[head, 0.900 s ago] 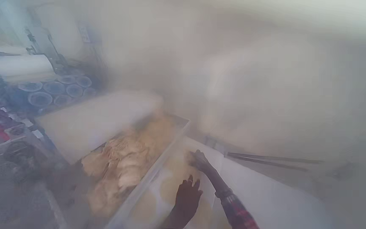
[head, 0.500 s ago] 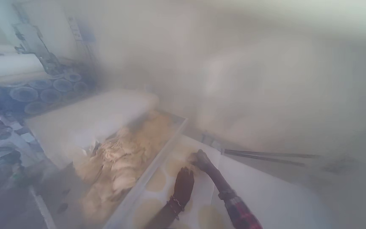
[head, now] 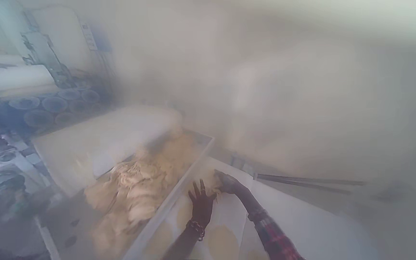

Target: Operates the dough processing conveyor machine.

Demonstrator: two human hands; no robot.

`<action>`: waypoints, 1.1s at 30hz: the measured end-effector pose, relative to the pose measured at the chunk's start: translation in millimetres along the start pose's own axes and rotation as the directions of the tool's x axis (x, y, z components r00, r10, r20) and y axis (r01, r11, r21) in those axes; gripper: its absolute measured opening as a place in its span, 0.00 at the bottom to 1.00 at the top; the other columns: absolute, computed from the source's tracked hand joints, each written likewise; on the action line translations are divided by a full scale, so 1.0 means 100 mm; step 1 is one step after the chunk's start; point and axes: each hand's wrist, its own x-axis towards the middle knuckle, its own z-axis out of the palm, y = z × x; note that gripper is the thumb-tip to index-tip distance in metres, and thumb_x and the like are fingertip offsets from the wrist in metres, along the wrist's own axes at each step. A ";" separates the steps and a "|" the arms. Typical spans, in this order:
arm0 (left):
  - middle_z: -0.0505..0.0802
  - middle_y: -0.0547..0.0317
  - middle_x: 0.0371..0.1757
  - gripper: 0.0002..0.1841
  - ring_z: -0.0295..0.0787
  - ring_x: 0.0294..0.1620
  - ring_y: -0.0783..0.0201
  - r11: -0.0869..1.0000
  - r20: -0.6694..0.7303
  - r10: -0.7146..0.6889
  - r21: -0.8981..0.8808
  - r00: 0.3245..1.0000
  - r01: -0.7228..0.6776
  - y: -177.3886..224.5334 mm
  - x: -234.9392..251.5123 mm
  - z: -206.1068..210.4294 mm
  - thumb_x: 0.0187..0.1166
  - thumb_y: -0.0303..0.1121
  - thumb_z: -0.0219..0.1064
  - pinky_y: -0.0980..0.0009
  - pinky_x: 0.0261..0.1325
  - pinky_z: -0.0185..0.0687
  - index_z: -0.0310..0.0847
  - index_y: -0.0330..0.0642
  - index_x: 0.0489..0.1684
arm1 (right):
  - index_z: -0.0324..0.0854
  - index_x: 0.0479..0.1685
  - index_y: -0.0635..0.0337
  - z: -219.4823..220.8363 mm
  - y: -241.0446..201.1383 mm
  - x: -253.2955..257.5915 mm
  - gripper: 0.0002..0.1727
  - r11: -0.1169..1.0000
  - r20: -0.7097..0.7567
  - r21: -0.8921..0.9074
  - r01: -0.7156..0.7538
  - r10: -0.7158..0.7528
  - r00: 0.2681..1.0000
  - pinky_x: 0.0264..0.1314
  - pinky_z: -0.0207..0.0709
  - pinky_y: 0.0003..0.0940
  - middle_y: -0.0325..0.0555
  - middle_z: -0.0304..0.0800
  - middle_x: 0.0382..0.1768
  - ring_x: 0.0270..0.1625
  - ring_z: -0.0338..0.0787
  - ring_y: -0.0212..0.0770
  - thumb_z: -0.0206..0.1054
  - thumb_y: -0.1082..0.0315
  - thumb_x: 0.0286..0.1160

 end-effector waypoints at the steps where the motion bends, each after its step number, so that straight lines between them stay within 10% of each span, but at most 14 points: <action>1: 0.39 0.37 0.97 0.28 0.23 0.94 0.25 1.000 0.002 -0.006 -0.011 1.000 0.006 0.00 0.01 0.00 0.90 0.25 0.52 0.21 0.85 0.29 0.78 0.73 0.80 | 0.62 0.86 0.64 -0.02 0.00 -0.01 0.42 1.000 0.015 0.010 -0.012 0.011 1.000 0.80 0.67 0.62 0.66 0.67 0.84 0.82 0.74 0.64 0.77 0.75 0.67; 19: 0.67 0.27 0.87 0.23 0.63 0.87 0.32 0.999 0.014 0.012 -0.044 1.000 -0.012 0.14 0.03 0.00 0.90 0.22 0.49 0.47 0.85 0.64 0.75 0.40 0.81 | 0.63 0.89 0.57 0.01 -0.06 -0.02 0.41 0.995 -0.016 0.036 -0.092 0.093 0.996 0.75 0.73 0.58 0.73 0.69 0.76 0.75 0.77 0.68 0.73 0.73 0.72; 25: 0.67 0.31 0.88 0.24 0.41 0.95 0.30 0.998 -0.019 0.013 0.061 1.000 -0.011 0.12 0.03 0.00 0.90 0.25 0.50 0.33 0.92 0.23 0.75 0.48 0.83 | 0.61 0.91 0.56 0.00 -0.07 0.04 0.43 0.992 0.005 0.020 -0.123 0.123 0.992 0.75 0.72 0.58 0.74 0.67 0.78 0.75 0.77 0.68 0.73 0.74 0.71; 33: 0.57 0.31 0.93 0.25 0.35 0.95 0.26 0.998 -0.012 -0.050 0.035 0.999 0.050 0.13 0.01 0.00 0.91 0.27 0.51 0.25 0.88 0.26 0.73 0.57 0.85 | 0.62 0.90 0.58 0.00 -0.07 0.08 0.42 0.996 0.027 -0.033 -0.087 0.087 0.996 0.78 0.68 0.65 0.73 0.66 0.82 0.81 0.71 0.71 0.73 0.71 0.71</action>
